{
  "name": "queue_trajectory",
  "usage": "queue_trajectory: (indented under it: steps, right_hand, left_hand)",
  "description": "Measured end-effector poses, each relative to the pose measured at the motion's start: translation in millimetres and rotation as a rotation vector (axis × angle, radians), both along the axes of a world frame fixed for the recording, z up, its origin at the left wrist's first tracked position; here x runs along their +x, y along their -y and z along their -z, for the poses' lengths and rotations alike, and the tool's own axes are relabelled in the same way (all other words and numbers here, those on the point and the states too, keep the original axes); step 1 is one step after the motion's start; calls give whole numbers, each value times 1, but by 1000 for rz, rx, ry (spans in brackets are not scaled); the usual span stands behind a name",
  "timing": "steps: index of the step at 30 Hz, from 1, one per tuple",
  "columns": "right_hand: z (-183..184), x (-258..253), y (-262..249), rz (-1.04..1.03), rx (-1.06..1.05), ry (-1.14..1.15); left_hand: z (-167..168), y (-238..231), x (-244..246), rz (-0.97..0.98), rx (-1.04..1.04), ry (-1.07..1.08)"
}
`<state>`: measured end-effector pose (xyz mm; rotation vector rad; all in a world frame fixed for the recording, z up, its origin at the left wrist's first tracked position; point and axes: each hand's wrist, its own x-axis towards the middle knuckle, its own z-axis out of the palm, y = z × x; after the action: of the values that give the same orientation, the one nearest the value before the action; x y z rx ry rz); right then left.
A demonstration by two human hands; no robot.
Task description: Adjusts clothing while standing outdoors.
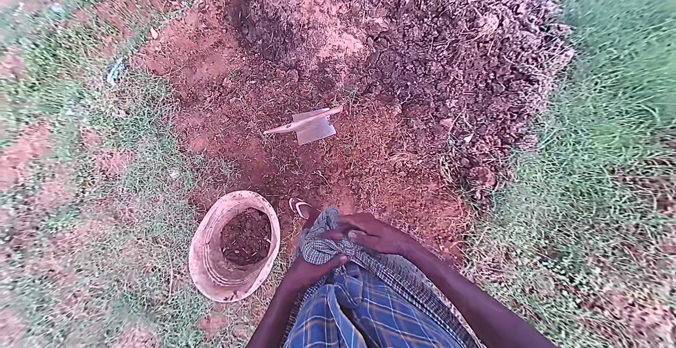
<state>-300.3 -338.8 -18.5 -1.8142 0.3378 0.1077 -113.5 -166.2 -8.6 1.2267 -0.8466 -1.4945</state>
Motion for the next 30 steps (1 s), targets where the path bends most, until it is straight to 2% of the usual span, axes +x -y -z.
queue_trajectory:
  steps: [4,7,10,15,18,21,23,27,30]
  right_hand:
    - [9,-3,-7,-19,-16,64]
    - [1,-5,-3,9,93,12]
    - [-9,-4,2,29,158,32]
    - [-17,-5,-1,88,259,83]
    - [-21,-13,-5,189,391,-20]
    - [-22,-17,-9,277,585,-199]
    - [-15,-16,-12,233,639,-288]
    - [-10,-5,-10,-31,565,-282]
    - [-8,1,-9,-102,443,-177]
  left_hand:
    - [-10,-2,10,116,-54,197]
    - [-3,-7,10,130,-156,238]
    - [-3,-3,5,154,-151,305]
    - [4,6,-4,137,-278,703]
    - [10,7,-10,41,-326,875]
    - [12,8,-13,-85,-355,897]
    - [15,11,-17,-136,-380,913]
    - [14,14,-24,-137,-279,859]
    - [15,12,-25,-128,-182,789]
